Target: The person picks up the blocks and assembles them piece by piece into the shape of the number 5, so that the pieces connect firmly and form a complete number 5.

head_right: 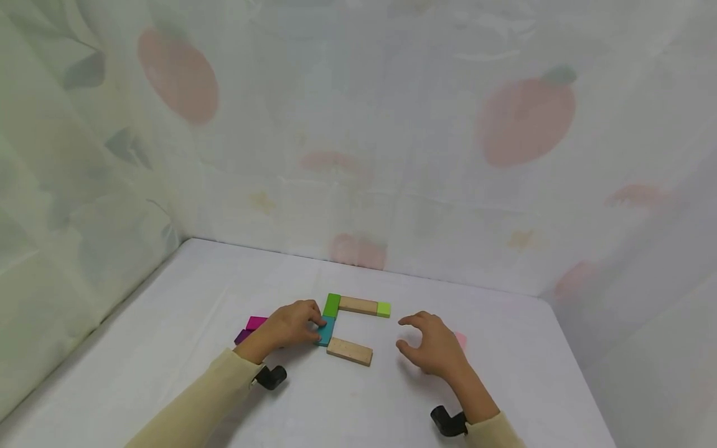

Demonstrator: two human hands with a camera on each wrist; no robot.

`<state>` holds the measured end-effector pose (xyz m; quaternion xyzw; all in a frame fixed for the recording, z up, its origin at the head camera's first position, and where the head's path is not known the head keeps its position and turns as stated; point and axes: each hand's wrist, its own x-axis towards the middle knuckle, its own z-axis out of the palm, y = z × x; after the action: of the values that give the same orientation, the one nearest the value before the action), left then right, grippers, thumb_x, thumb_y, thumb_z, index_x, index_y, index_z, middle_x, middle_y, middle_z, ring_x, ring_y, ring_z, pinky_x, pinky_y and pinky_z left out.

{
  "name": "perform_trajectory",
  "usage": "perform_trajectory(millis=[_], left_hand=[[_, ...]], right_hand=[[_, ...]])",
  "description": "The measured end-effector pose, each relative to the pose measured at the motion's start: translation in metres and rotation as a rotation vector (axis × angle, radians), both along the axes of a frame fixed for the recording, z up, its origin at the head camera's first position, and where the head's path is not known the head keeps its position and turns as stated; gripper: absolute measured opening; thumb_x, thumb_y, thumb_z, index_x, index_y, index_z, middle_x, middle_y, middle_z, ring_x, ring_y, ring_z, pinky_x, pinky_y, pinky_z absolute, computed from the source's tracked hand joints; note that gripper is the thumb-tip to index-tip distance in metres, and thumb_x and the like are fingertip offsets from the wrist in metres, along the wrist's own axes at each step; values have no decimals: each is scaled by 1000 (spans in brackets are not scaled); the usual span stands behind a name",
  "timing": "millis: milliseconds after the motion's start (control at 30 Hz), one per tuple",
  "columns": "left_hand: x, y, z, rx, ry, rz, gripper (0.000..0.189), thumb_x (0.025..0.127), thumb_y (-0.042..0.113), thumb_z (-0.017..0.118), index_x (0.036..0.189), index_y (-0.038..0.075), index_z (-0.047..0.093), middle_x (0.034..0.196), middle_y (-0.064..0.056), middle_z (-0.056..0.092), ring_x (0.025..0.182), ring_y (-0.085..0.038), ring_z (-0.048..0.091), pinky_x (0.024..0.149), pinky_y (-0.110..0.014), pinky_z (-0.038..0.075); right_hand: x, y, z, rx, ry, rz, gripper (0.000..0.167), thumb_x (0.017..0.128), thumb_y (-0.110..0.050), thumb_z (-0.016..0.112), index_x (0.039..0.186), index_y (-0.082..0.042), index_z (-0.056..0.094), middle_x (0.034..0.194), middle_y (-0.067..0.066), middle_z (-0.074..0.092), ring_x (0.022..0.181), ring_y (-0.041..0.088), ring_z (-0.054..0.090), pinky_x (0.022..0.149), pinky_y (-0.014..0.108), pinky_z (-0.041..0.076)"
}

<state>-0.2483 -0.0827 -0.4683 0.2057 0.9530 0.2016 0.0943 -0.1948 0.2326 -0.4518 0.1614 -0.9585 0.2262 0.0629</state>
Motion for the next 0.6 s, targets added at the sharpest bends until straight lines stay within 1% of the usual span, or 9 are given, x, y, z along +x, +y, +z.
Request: perform_trajectory(millis=[167, 400, 600], left_hand=[[1, 1, 0, -4, -3, 2, 28, 76, 24, 80, 103, 15, 77, 99, 5, 62, 96, -13, 57, 82, -32, 51], [0, 0, -1, -1, -1, 6, 29, 76, 24, 80, 103, 14, 77, 100, 5, 62, 97, -14, 58, 82, -33, 51], [-1, 0, 0, -3, 6, -1, 29, 76, 24, 81, 103, 15, 77, 101, 4, 63, 98, -15, 59, 83, -34, 52]], right_hand=[[0, 23, 2, 29, -35, -38, 35, 81, -30, 74, 114, -19, 68, 114, 1, 66, 109, 27, 60, 87, 51, 51], [5, 55, 6, 75, -67, -77, 36, 81, -30, 74, 114, -17, 69, 115, 4, 66, 112, 32, 57, 90, 56, 49], [7, 77, 0, 111, -92, -114, 39, 80, -29, 76, 116, -16, 68, 117, 9, 65, 110, 36, 58, 87, 59, 50]])
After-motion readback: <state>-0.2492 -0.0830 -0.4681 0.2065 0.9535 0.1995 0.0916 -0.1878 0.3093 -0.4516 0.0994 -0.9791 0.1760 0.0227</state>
